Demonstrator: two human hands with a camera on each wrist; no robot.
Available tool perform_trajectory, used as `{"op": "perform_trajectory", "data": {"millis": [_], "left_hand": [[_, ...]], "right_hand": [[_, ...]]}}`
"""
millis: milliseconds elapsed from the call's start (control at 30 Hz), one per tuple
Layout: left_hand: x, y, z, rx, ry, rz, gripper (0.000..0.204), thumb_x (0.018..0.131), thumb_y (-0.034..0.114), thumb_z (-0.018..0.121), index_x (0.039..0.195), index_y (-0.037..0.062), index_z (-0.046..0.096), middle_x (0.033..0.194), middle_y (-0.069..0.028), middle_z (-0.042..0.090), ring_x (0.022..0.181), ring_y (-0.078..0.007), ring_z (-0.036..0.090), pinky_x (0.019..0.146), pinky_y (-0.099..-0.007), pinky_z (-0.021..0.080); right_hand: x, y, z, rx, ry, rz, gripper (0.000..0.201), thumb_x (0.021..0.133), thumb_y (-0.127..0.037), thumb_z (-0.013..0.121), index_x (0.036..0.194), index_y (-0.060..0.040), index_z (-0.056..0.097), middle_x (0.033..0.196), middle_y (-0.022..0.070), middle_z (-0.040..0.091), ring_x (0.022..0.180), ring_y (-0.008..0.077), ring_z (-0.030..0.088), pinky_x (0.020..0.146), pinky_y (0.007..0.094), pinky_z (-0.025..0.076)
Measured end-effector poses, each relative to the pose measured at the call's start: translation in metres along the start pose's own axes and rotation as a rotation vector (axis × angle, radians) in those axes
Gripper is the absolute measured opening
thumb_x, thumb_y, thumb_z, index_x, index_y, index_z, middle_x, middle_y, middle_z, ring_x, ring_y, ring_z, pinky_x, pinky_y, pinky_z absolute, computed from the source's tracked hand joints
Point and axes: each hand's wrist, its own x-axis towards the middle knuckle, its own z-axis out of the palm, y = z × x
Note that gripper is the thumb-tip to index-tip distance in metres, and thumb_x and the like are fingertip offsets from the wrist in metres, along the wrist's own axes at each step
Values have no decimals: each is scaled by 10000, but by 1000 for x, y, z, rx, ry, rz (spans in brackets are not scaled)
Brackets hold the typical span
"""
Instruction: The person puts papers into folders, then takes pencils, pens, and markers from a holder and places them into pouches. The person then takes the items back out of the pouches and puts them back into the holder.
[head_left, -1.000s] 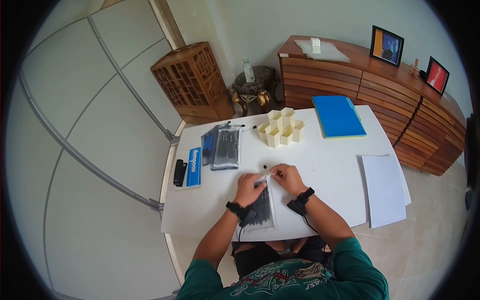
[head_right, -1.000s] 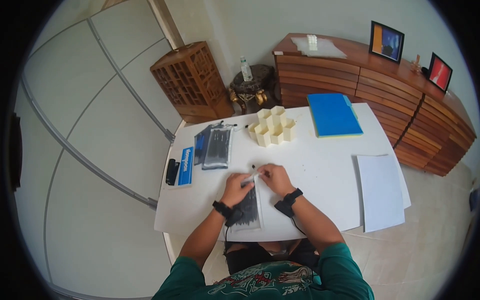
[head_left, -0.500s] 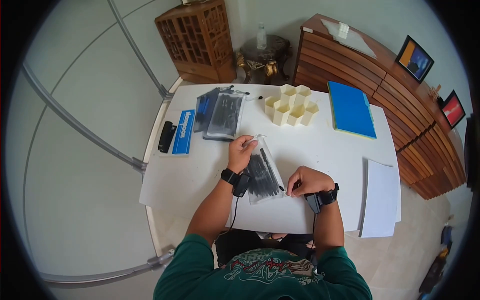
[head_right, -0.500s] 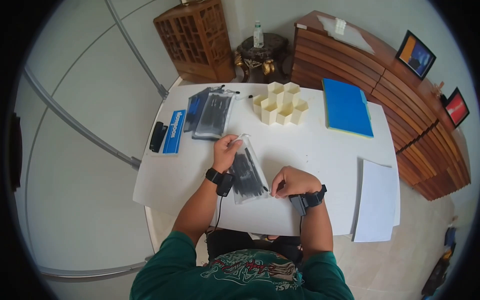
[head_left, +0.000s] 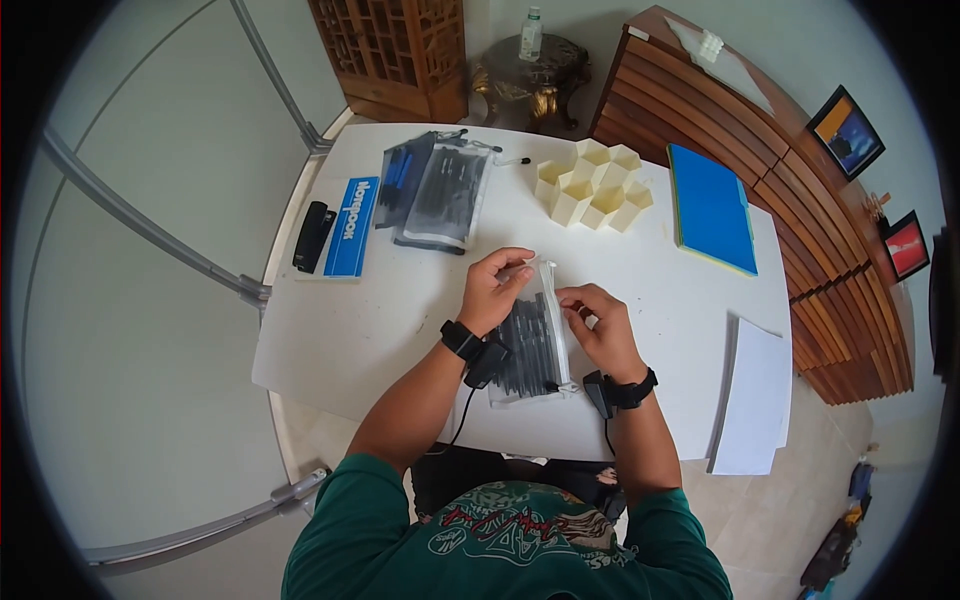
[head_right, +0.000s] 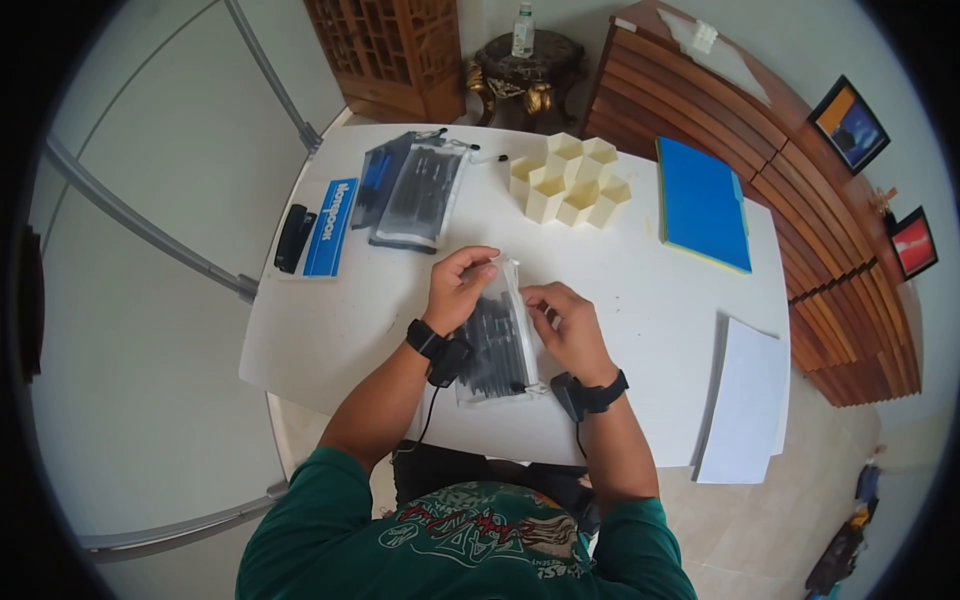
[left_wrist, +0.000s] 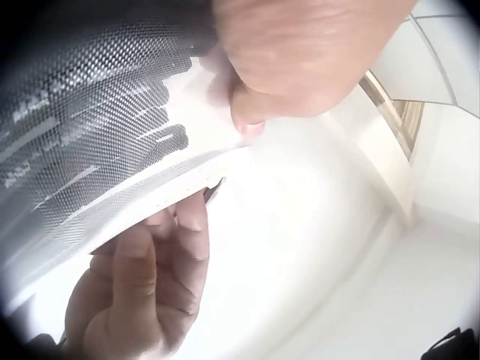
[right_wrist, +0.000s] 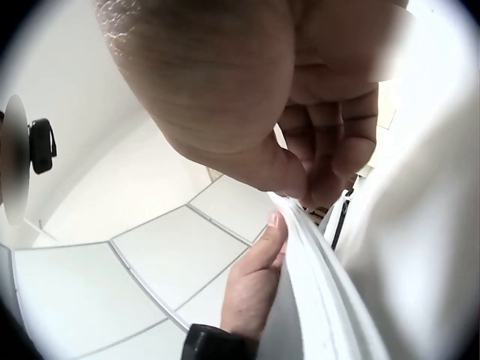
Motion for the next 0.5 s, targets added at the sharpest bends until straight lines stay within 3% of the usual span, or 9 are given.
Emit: {"op": "perform_trajectory", "data": {"millis": [133, 200, 233, 300, 333, 367, 433, 500], "left_hand": [[-3, 4, 4, -9, 22, -27, 177, 925, 17, 677, 1098, -18, 689, 1073, -71, 721, 1001, -135, 664, 916, -279, 515], [-5, 8, 7, 44, 47, -17, 161, 905, 22, 690, 1064, -9, 693, 1005, -62, 725, 939, -131, 662, 876, -278, 518], [-7, 9, 9, 42, 50, -23, 161, 905, 22, 690, 1064, -9, 693, 1005, -62, 725, 939, -131, 662, 876, -278, 518], [-8, 12, 12, 233, 125, -20, 132, 904, 40, 680, 1027, -7, 692, 940, -58, 722, 868, -129, 647, 827, -281, 514], [-9, 15, 12, 233, 128, -21, 132, 904, 40, 680, 1027, -7, 692, 940, -58, 722, 868, -129, 647, 827, -281, 514], [-9, 18, 12, 304, 148, -68, 126, 897, 72, 682, 1010, 16, 693, 933, -72, 719, 846, -157, 661, 796, -291, 521], [-10, 20, 11, 374, 165, -112, 122, 890, 105, 684, 992, 39, 695, 927, -86, 716, 825, -186, 676, 764, -301, 527], [-11, 16, 12, 374, 243, -40, 131, 919, 125, 659, 1000, 24, 682, 904, -73, 709, 807, -177, 661, 779, -307, 526]], "right_hand": [[0, -10, 0, -133, -5, 50, 320, 808, 112, 652, 1081, -43, 714, 931, 100, 651, 786, 230, 647, 705, 323, 522], [-3, -6, -3, -249, -23, -128, 276, 764, 88, 699, 1011, -34, 726, 985, 114, 667, 849, 270, 664, 742, 346, 536], [-4, -8, -1, -249, -28, -124, 276, 764, 88, 699, 1011, -34, 726, 985, 114, 667, 849, 270, 664, 742, 346, 536], [-5, -13, 2, -51, -93, -201, 236, 720, 53, 753, 941, -27, 734, 1058, 131, 678, 975, 312, 673, 815, 355, 542], [-4, -9, 2, -40, -202, -121, 362, 728, -3, 809, 1080, -26, 727, 1238, 150, 641, 1120, 317, 655, 933, 373, 539], [-4, -7, 5, -40, -204, -122, 362, 728, -3, 809, 1080, -26, 727, 1238, 150, 641, 1120, 317, 655, 933, 373, 539], [-5, -6, 12, 308, -201, 142, 592, 761, -68, 843, 1314, -35, 632, 1403, 142, 549, 1275, 302, 572, 1061, 419, 479], [-9, 17, 13, 450, -197, 149, 680, 778, -87, 846, 1390, -25, 555, 1452, 136, 504, 1322, 288, 524, 1097, 424, 447]]}}
